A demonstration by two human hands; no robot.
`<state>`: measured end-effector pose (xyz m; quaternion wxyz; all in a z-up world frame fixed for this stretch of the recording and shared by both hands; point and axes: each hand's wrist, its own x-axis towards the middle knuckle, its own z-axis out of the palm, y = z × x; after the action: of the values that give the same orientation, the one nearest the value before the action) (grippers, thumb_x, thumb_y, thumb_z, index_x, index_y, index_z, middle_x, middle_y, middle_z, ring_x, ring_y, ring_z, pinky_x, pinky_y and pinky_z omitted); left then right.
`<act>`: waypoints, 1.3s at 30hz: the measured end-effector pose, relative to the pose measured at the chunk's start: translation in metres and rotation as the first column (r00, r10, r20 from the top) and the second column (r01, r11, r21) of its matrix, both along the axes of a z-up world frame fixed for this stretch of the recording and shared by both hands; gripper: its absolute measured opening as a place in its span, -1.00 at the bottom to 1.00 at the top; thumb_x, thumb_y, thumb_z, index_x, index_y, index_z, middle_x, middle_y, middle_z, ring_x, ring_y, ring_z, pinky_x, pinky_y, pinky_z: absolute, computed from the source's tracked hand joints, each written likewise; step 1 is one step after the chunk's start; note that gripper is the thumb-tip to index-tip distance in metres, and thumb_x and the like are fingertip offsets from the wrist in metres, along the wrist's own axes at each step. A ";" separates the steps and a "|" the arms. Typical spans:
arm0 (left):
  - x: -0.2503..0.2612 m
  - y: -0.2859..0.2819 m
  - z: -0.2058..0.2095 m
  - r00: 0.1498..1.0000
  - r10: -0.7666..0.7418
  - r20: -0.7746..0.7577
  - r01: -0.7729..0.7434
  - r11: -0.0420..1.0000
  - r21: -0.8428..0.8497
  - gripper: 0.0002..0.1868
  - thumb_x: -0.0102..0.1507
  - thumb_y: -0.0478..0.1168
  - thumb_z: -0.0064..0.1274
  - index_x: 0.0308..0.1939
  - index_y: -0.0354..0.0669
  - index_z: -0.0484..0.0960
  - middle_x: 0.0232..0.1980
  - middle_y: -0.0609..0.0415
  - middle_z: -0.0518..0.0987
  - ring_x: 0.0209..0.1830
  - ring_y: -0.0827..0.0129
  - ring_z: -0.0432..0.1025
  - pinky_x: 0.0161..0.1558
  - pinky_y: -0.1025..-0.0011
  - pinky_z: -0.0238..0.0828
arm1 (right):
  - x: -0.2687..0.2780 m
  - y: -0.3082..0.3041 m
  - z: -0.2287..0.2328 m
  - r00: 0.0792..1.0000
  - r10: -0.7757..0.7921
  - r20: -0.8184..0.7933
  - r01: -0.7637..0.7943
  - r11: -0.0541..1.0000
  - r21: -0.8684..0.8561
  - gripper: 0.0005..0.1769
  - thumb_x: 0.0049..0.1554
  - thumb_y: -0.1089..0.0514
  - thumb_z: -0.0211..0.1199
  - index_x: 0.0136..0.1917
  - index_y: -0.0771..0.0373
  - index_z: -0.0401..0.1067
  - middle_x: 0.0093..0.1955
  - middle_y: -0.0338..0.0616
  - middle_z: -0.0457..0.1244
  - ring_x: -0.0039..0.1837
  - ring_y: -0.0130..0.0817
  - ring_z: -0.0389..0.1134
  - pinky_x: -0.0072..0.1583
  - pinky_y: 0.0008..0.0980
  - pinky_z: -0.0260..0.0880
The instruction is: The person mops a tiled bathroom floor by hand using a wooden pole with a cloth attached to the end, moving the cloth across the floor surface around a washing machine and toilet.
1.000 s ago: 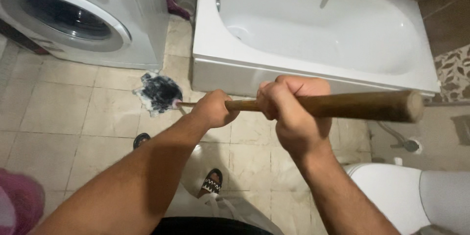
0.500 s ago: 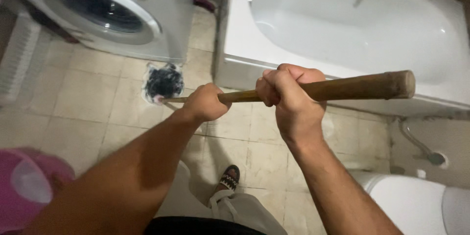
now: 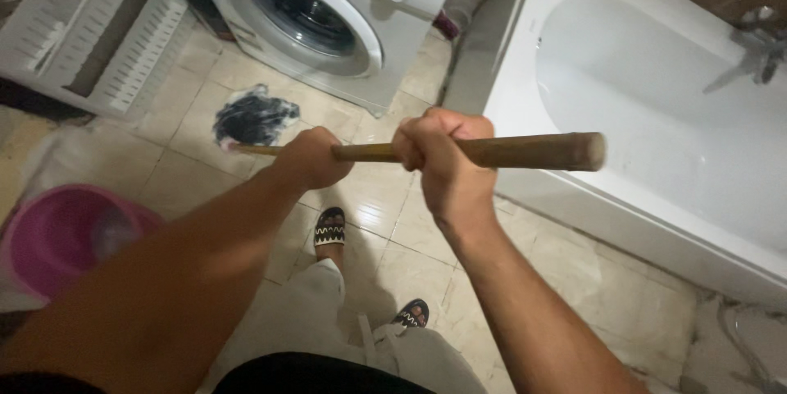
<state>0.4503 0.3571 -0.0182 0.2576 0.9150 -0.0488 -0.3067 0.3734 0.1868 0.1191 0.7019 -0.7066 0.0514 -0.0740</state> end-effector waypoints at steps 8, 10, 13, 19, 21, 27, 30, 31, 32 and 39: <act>-0.031 0.049 -0.015 0.993 0.115 -0.040 -0.111 0.988 0.104 -0.62 0.24 0.04 0.05 -0.20 -0.19 0.76 -0.09 -0.26 0.69 -0.03 -0.09 0.59 0.02 0.09 0.53 | -0.006 0.034 -0.011 0.969 0.238 -0.073 -0.234 0.971 0.056 -0.60 0.14 0.31 0.08 -0.54 0.28 0.28 -0.51 -0.20 0.19 -0.38 -0.49 0.16 -0.28 -0.45 0.20; -0.046 0.049 -0.011 0.984 0.158 -0.080 -0.150 0.983 0.105 -0.63 0.23 0.04 0.08 -0.17 -0.16 0.77 -0.08 -0.24 0.68 -0.02 -0.07 0.59 0.03 0.10 0.53 | -0.014 0.031 -0.010 0.957 0.271 -0.102 -0.269 0.962 0.038 -0.61 0.13 0.30 0.08 -0.53 0.28 0.30 -0.50 -0.20 0.20 -0.38 -0.49 0.16 -0.28 -0.45 0.20; -0.070 0.034 -0.001 0.975 0.192 -0.112 -0.177 0.975 0.137 -0.65 0.22 0.02 0.10 -0.12 -0.12 0.75 -0.05 -0.21 0.67 0.00 -0.06 0.58 0.05 0.09 0.51 | -0.032 0.017 -0.007 0.941 0.318 -0.120 -0.321 0.947 -0.007 -0.61 0.13 0.27 0.09 -0.53 0.27 0.31 -0.50 -0.21 0.20 -0.38 -0.50 0.17 -0.27 -0.45 0.22; -0.129 -0.040 0.015 0.954 0.279 -0.107 -0.269 0.958 0.100 -0.65 0.22 0.03 0.12 -0.16 -0.16 0.76 -0.08 -0.25 0.68 -0.03 -0.08 0.58 0.02 0.14 0.51 | -0.091 -0.050 0.005 0.945 0.317 -0.086 -0.322 0.945 -0.056 -0.59 0.11 0.20 0.08 -0.56 0.24 0.25 -0.52 -0.22 0.18 -0.37 -0.49 0.19 -0.29 -0.43 0.21; -0.150 -0.071 0.013 0.950 0.288 -0.124 -0.285 0.958 0.047 -0.66 0.22 0.00 0.11 -0.24 -0.22 0.75 -0.15 -0.26 0.70 -0.10 -0.06 0.61 -0.04 0.13 0.51 | -0.120 -0.078 0.013 0.955 0.279 -0.105 -0.289 0.951 -0.107 -0.58 0.08 0.19 0.07 -0.59 0.23 0.20 -0.53 -0.22 0.17 -0.38 -0.49 0.16 -0.31 -0.44 0.15; -0.199 -0.167 0.012 0.990 0.058 0.125 -0.036 0.984 -0.172 -0.76 0.16 -0.11 0.17 -0.46 -0.22 0.71 -0.38 -0.20 0.63 -0.34 -0.01 0.53 -0.20 0.16 0.47 | -0.204 -0.155 0.048 0.992 0.103 -0.076 -0.118 0.966 -0.232 -0.56 0.04 0.21 0.12 -0.64 0.26 0.23 -0.60 -0.22 0.12 -0.46 -0.48 0.05 -0.37 -0.41 0.06; -0.218 -0.207 0.023 0.999 0.033 0.043 -0.023 0.975 -0.221 -0.80 0.12 -0.17 0.15 -0.50 -0.22 0.68 -0.47 -0.12 0.60 -0.44 0.12 0.51 -0.24 0.17 0.46 | -0.237 -0.179 0.063 0.992 0.127 0.008 -0.122 0.967 -0.224 -0.55 0.09 0.21 0.13 -0.61 0.25 0.23 -0.57 -0.27 0.13 -0.43 -0.54 0.05 -0.34 -0.44 0.06; -0.223 -0.219 0.027 1.000 0.014 0.002 -0.014 0.974 -0.227 -0.79 0.13 -0.18 0.14 -0.52 -0.24 0.67 -0.48 -0.12 0.61 -0.45 0.14 0.51 -0.25 0.16 0.46 | -0.245 -0.185 0.067 0.995 0.101 0.016 -0.094 0.963 -0.252 -0.54 0.09 0.22 0.13 -0.62 0.25 0.22 -0.58 -0.27 0.12 -0.45 -0.54 0.04 -0.35 -0.44 0.05; -0.227 -0.229 0.032 0.999 -0.004 -0.039 -0.005 0.973 -0.231 -0.77 0.14 -0.18 0.12 -0.54 -0.27 0.67 -0.49 -0.11 0.61 -0.47 0.17 0.50 -0.26 0.15 0.46 | -0.253 -0.190 0.072 0.997 0.077 0.024 -0.067 0.958 -0.278 -0.54 0.09 0.22 0.12 -0.62 0.25 0.22 -0.59 -0.27 0.11 -0.46 -0.55 0.02 -0.36 -0.44 0.04; -0.250 -0.264 0.054 0.989 -0.147 -0.033 0.136 0.966 -0.221 -0.67 0.20 -0.07 0.10 -0.51 -0.28 0.65 -0.44 -0.15 0.62 -0.43 0.13 0.49 -0.24 0.16 0.45 | -0.282 -0.206 0.080 0.996 -0.019 0.085 0.047 0.941 -0.336 -0.56 0.07 0.27 0.11 -0.63 0.23 0.20 -0.61 -0.29 0.09 -0.49 -0.56 0.01 -0.39 -0.46 0.05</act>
<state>0.2006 0.0928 0.0356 0.3351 0.8676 -0.1412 -0.3393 0.0917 -0.0192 0.1991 0.5707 -0.8118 0.0213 -0.1220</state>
